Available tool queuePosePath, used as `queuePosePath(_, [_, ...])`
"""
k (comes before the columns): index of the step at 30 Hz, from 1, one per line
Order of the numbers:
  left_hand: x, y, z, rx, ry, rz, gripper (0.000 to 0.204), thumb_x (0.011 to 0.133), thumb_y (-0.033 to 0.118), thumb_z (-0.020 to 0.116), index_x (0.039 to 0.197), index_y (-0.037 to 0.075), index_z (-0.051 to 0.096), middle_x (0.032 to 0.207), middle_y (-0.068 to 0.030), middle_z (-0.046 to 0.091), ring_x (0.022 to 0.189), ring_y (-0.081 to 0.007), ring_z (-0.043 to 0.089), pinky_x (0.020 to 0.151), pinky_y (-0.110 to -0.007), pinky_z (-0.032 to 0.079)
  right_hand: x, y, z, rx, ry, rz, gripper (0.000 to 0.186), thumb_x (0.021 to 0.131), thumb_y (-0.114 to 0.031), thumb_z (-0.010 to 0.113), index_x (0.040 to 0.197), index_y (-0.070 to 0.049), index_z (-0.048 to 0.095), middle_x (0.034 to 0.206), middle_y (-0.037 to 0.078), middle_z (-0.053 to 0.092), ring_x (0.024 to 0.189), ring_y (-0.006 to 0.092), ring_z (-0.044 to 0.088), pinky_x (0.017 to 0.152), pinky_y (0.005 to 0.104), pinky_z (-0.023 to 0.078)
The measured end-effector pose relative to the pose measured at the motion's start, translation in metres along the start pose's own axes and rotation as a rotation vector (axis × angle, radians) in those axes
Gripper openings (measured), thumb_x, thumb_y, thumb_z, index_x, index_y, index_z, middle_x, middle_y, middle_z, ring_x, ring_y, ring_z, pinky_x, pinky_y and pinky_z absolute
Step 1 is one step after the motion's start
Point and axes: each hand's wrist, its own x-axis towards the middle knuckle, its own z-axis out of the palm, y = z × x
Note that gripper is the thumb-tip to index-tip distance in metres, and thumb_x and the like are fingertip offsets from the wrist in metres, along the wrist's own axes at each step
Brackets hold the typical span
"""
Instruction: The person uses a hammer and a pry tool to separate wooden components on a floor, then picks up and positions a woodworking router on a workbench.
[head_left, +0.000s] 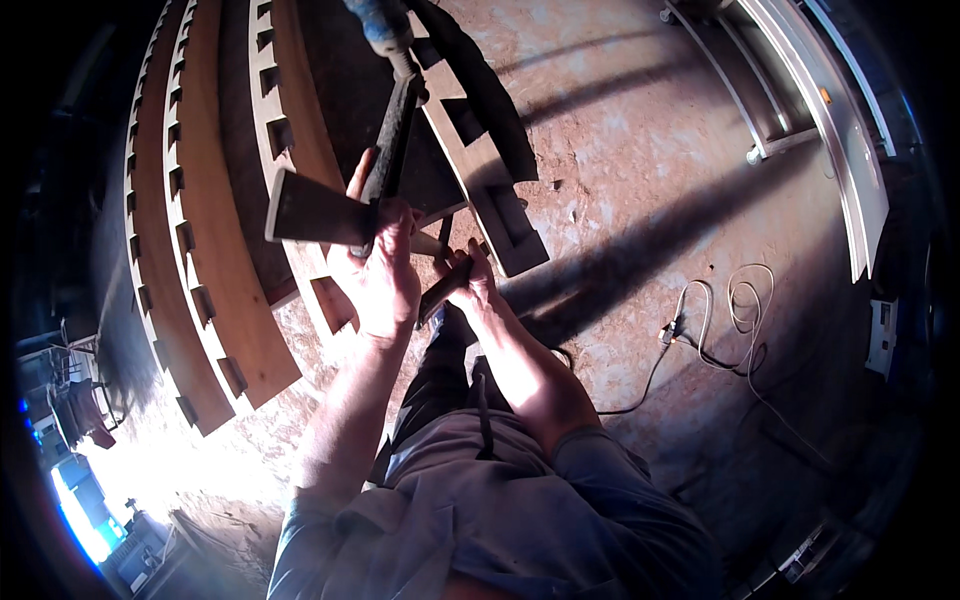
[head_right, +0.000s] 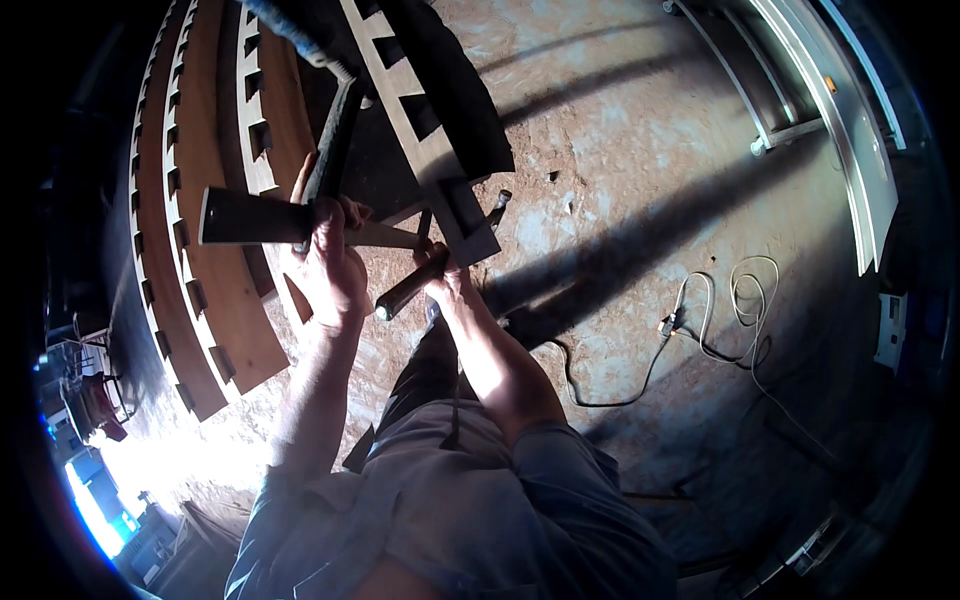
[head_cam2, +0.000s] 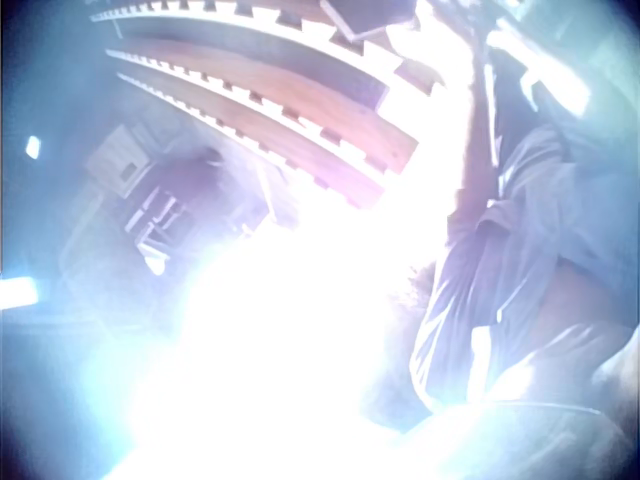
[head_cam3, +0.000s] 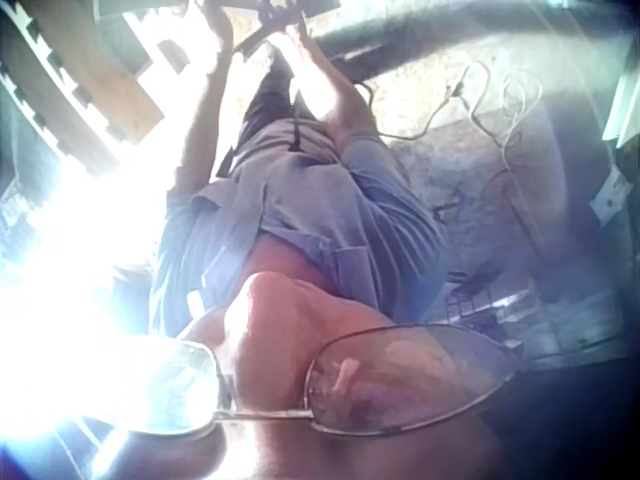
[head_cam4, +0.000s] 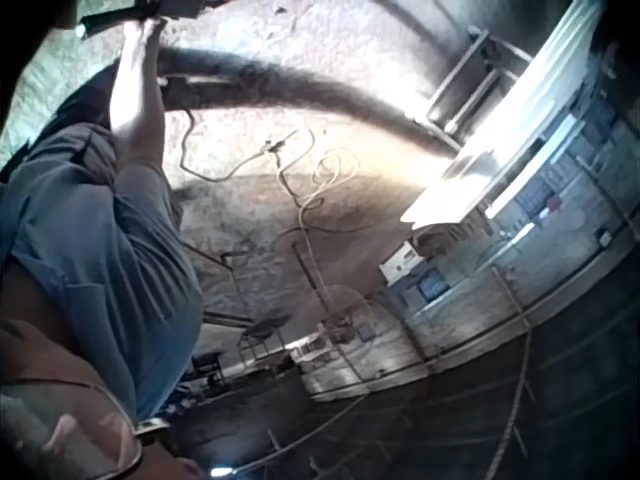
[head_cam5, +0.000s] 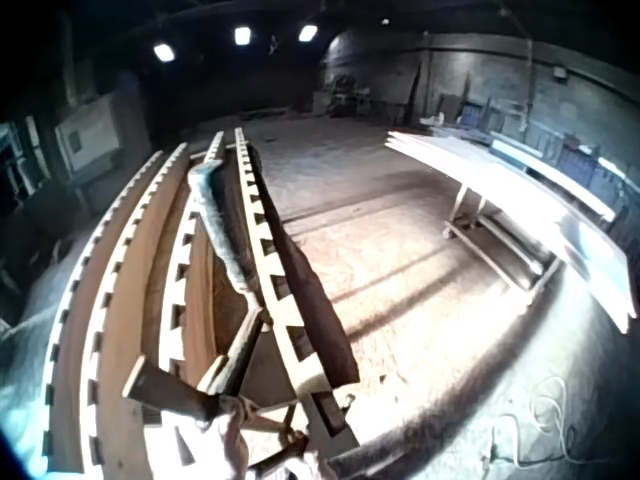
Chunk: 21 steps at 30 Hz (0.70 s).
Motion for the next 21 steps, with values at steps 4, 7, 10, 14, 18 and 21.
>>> queuePosePath(4, [0.009,0.005,0.005,0.033,0.024,-0.093,0.057,0.092,0.026,0.064,0.135,-0.006,0.045,0.079,-0.0038,0.059,0.073,-0.0115,0.055,0.083,-0.031,0.048,-0.006,0.0,0.019,0.075,0.033,0.084,0.031,0.091,-0.03,0.064,0.073,-0.008,0.052,0.062,0.008,0.057,0.07,0.0317,0.064,0.071,0.0547,0.057])
queuePosePath(7, [0.009,0.002,0.003,0.094,0.018,-0.118,0.058,0.091,0.029,0.065,0.136,-0.004,0.045,0.083,-0.0038,0.061,0.078,-0.0124,0.058,0.087,-0.031,0.048,-0.004,-0.001,0.023,-0.014,0.09,0.055,0.03,0.09,-0.033,0.064,0.078,-0.007,0.053,0.063,0.008,0.058,0.069,0.0316,0.064,0.069,0.0535,0.058])
queuePosePath(10, [0.012,-0.002,0.001,0.126,0.001,-0.159,0.06,0.091,0.032,0.066,0.137,-0.002,0.045,0.086,-0.0038,0.062,0.084,-0.0131,0.06,0.087,-0.03,0.047,0.005,0.002,0.02,-0.003,-0.054,0.085,0.029,0.089,-0.034,0.065,0.08,-0.009,0.054,0.061,0.007,0.058,0.067,0.0297,0.064,0.069,0.0532,0.058])
queuePosePath(14, [0.018,-0.014,0.006,0.206,-0.032,-0.218,0.059,0.091,0.033,0.066,0.137,0.002,0.046,0.088,-0.0033,0.064,0.087,-0.0114,0.06,0.087,-0.027,0.046,0.033,0.0,-0.001,-0.021,-0.183,0.036,0.037,0.093,-0.041,0.056,0.081,-0.006,0.055,0.059,0.008,0.058,0.07,0.031,0.065,0.077,0.0531,0.057])
queuePosePath(18, [0.025,-0.02,0.011,0.168,-0.049,-0.267,0.055,0.092,0.029,0.065,0.138,0.005,0.047,0.088,-0.002,0.065,0.084,-0.0078,0.058,0.082,-0.025,0.044,0.04,-0.001,0.004,-0.057,-0.183,0.062,0.047,0.097,-0.046,0.045,0.084,-0.002,0.055,0.058,0.011,0.057,0.076,0.0343,0.066,0.085,0.0549,0.054])
queuePosePath(21, [0.028,-0.029,0.007,0.243,-0.033,-0.314,0.035,0.093,0.021,0.062,0.123,0.005,0.058,0.088,-0.0011,0.064,0.083,-0.0073,0.057,0.078,-0.024,0.044,0.032,0.005,0.017,-0.093,-0.107,0.083,0.05,0.099,-0.046,0.039,0.083,-0.002,0.056,0.059,0.011,0.058,0.079,0.0337,0.066,0.087,0.0546,0.053])
